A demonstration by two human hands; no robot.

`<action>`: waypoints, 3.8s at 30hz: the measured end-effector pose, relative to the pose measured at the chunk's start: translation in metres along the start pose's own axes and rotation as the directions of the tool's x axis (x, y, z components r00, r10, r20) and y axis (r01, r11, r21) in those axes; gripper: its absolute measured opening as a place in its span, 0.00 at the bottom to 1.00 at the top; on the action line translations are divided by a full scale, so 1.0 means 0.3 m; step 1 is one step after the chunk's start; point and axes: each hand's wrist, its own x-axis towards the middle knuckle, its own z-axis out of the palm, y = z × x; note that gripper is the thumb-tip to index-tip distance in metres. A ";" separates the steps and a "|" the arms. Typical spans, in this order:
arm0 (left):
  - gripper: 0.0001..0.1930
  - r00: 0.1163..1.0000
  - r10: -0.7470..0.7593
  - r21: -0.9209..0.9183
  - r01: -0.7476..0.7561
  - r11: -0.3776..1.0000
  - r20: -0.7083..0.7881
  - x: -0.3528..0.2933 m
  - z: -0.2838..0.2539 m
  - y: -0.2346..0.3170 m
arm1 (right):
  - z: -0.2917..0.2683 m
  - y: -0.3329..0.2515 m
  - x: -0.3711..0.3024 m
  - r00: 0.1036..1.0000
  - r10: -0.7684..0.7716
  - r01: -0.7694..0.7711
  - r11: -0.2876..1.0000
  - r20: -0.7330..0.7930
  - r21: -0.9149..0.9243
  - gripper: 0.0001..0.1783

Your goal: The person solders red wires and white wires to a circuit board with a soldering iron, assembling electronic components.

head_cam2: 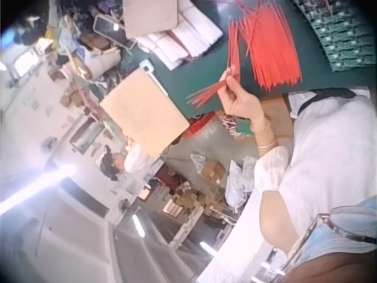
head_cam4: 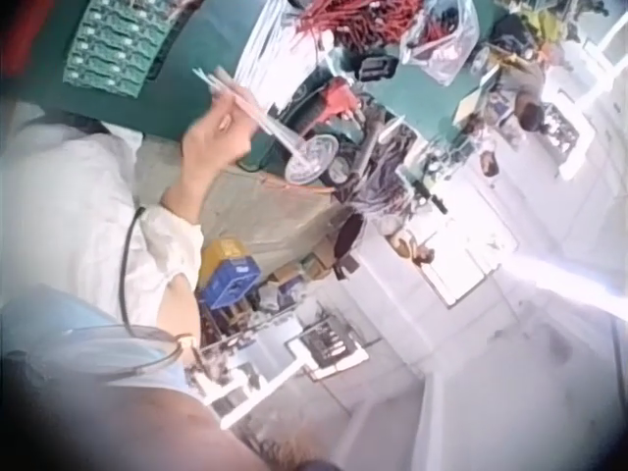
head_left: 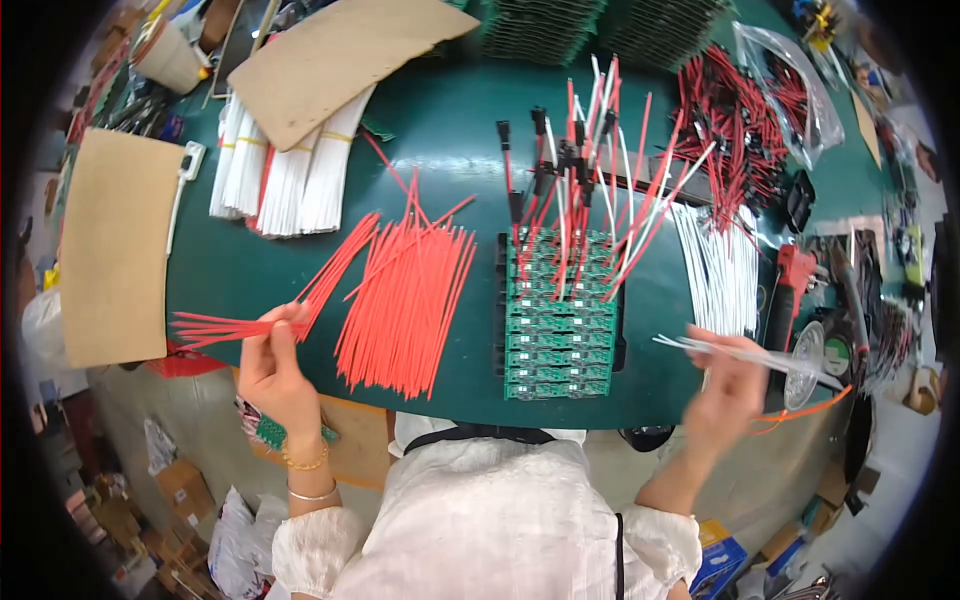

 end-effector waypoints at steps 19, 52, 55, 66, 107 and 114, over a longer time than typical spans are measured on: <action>0.06 0.811 0.023 -0.124 0.061 0.990 0.585 -0.095 0.373 0.248 | 0.154 -0.115 -0.001 0.948 -0.289 0.250 0.935 0.131 0.252 0.04; 0.10 0.738 0.447 -0.122 -0.452 0.884 0.506 -0.079 0.432 0.190 | 0.287 -0.103 -0.016 0.928 -0.365 0.356 0.929 0.079 0.103 0.13; 0.10 0.721 0.418 -0.124 -0.424 0.897 0.553 -0.072 0.441 0.209 | 0.287 -0.092 -0.006 0.909 -0.407 0.402 0.913 0.083 0.075 0.13; 0.06 0.802 -0.209 -0.101 0.316 0.943 0.560 -0.082 0.376 0.266 | 0.161 -0.126 0.020 0.976 0.207 -0.216 0.948 0.062 0.233 0.05; 0.11 0.722 0.485 -0.148 -0.480 0.865 0.493 -0.136 0.551 0.235 | 0.188 -0.031 0.028 0.954 -0.291 0.286 0.956 0.074 0.064 0.13; 0.13 0.714 0.476 -0.166 -0.461 0.872 0.514 -0.143 0.557 0.235 | 0.198 -0.027 0.035 0.926 -0.372 0.369 0.928 0.057 0.054 0.14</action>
